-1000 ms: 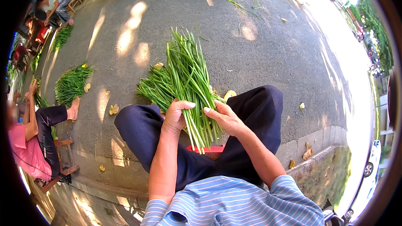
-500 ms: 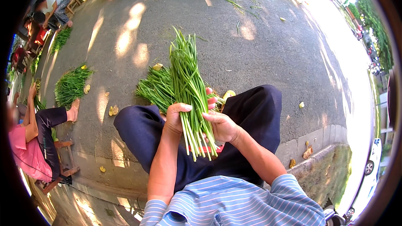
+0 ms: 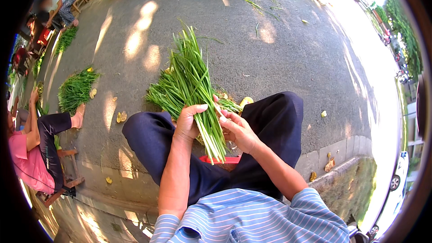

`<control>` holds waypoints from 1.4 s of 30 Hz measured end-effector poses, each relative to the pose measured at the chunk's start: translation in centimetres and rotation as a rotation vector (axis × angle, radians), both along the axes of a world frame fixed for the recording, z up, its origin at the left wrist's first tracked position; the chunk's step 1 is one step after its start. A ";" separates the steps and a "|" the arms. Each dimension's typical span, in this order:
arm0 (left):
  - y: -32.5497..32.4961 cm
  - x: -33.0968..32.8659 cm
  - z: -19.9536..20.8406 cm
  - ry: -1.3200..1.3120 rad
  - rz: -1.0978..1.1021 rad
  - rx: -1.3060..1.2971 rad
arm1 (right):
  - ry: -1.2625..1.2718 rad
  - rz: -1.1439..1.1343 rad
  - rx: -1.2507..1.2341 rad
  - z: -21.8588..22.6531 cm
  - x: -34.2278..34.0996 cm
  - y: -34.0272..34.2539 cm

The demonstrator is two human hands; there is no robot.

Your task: The person cleans a bunch of green stalks by hand, pulling away individual leaves and debris from the base and sorting the stalks while sitting outdoors.

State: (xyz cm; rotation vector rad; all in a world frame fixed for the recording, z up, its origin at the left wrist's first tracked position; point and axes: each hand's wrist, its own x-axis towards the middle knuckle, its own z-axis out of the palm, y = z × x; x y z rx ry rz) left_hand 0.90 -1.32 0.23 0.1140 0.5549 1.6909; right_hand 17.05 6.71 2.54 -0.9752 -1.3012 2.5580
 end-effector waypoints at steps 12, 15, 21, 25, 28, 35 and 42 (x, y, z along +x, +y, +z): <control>0.1 0.5 1.5 -0.030 0.036 -0.074 | -0.242 0.137 0.927 0.0 0.5 0.4; 0.0 0.2 0.9 0.097 0.057 -0.114 | -0.125 -0.034 1.366 1.0 0.9 -0.1; 0.2 0.2 0.4 0.148 0.100 -0.108 | -0.114 0.249 1.546 3.6 2.0 -2.1; 0.2 0.3 0.7 -0.050 0.096 0.042 | -0.172 0.350 1.523 3.4 2.0 -1.9; 0.2 0.6 1.4 -0.015 0.117 0.053 | -0.196 0.347 1.569 3.9 1.8 -2.0; 0.3 0.9 1.7 0.099 0.109 -0.077 | -0.210 0.688 1.527 4.7 1.5 -2.1; 0.5 0.9 1.8 0.127 0.107 -0.088 | -0.222 0.290 1.006 5.9 0.6 0.9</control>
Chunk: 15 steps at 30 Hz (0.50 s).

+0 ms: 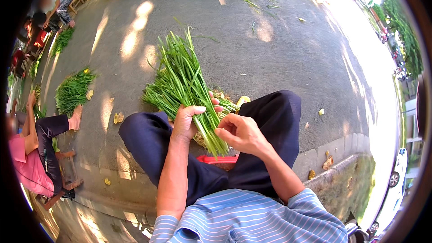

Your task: The person cleans a bunch of green stalks by hand, pulling away individual leaves and debris from the base and sorting the stalks while sitting outdoors.

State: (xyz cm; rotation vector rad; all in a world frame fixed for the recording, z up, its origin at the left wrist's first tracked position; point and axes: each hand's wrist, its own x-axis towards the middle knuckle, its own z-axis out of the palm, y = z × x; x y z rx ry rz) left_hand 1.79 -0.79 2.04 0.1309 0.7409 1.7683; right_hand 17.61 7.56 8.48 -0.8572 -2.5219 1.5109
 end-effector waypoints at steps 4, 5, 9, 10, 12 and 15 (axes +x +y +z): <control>-0.1 -0.1 -0.4 0.025 -0.013 0.022 | 0.039 -0.044 0.243 -1.7 -1.1 -0.9; -0.1 -0.1 -0.5 0.025 -0.012 0.025 | 0.054 -0.070 0.220 -2.2 -1.1 -0.9; -0.2 -0.1 -0.2 0.048 -0.003 0.016 | 0.238 -0.131 0.376 -3.6 -0.9 -1.6; -0.2 -0.1 -0.3 0.042 -0.004 0.023 | 0.229 -0.164 0.300 -3.5 -0.9 -1.7; -0.2 -0.2 -0.4 0.029 -0.006 0.036 | 0.210 -0.229 0.146 -3.3 -0.8 -1.8; -0.2 -0.2 -0.4 0.032 -0.020 0.039 | 0.219 -0.308 -0.068 -4.0 -0.8 -1.5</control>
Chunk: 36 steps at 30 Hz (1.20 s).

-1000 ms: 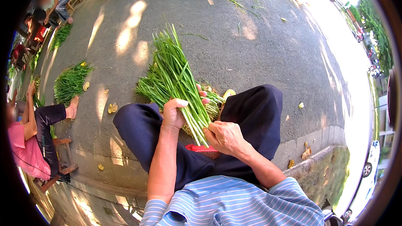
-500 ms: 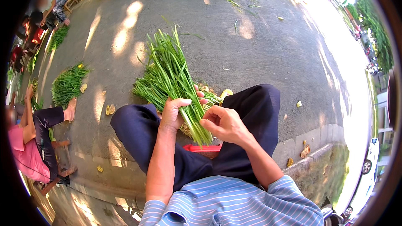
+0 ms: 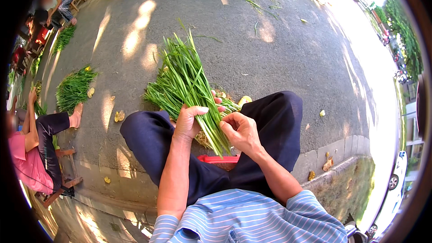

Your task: The person cleans a bunch of green stalks by hand, pulling away individual leaves and debris from the base and sorting the stalks while sitting outdoors.

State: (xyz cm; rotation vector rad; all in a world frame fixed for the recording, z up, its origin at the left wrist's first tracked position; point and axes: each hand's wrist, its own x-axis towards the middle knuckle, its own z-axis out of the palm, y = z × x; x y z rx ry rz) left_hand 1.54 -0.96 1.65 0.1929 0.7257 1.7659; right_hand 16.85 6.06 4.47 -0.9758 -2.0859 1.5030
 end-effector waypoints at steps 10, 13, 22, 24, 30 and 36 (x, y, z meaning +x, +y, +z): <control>0.0 0.0 -0.7 -0.051 0.005 0.029 | 0.154 0.114 0.406 -0.4 0.0 -0.8; 0.0 0.6 0.2 0.023 0.067 -0.019 | 0.163 0.174 0.497 -0.7 0.1 -1.2; 0.0 0.2 0.3 -0.011 0.052 -0.036 | 0.059 0.075 0.291 -0.5 -0.1 -0.9; 0.1 0.2 0.2 -0.029 0.041 -0.023 | 0.021 0.057 0.200 -0.3 -0.2 -0.7; 0.1 0.0 -0.5 -0.093 0.023 0.029 | -0.074 0.005 -0.090 -0.4 -0.2 -0.2; 0.1 0.3 -0.2 -0.107 0.043 0.051 | -0.130 0.057 -0.297 -0.2 -0.5 0.5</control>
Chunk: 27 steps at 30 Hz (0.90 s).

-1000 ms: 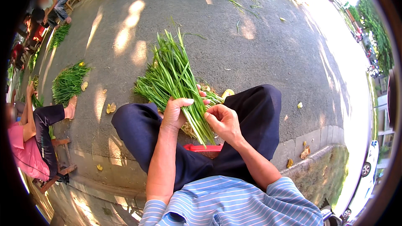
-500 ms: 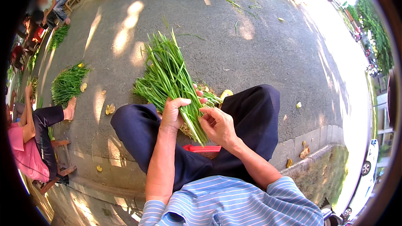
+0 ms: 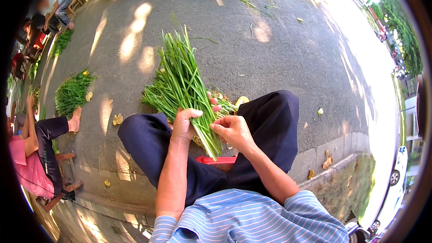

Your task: The person cleans a bunch of green stalks by hand, pulling away individual leaves and debris from the base and sorting the stalks while sitting outdoors.

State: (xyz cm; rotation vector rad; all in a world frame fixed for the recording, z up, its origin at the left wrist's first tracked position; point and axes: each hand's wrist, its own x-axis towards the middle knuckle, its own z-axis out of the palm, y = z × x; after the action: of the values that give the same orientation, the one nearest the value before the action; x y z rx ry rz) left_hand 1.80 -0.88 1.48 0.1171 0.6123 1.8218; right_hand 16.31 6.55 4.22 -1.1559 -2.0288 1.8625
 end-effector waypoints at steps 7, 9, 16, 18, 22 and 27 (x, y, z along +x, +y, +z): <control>0.0 -0.3 -0.9 -0.006 -0.036 -0.003 | 0.095 -0.098 -0.362 -0.8 0.1 0.2; 0.0 -0.2 -1.1 -0.034 -0.010 0.001 | 0.104 -0.118 -0.369 -1.0 0.3 0.0; -0.1 -0.4 -1.0 -0.080 0.014 0.049 | 0.057 -0.056 -0.326 0.1 0.6 -0.2; 0.0 -0.2 -0.9 -0.086 0.029 0.066 | 0.069 -0.062 -0.313 0.1 0.7 -0.2; 0.2 -0.4 -1.1 -0.131 0.019 0.082 | 0.150 -0.088 -0.140 -1.3 0.8 -0.4; 0.2 -0.2 -0.6 -0.134 0.011 0.105 | 0.065 -0.047 0.376 -1.0 0.3 -0.9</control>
State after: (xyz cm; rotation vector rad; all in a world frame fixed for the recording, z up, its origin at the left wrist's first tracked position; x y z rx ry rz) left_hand 1.57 -0.66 0.86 0.0620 0.4239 1.8560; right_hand 16.63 5.64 3.20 -1.0152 -2.1683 1.3940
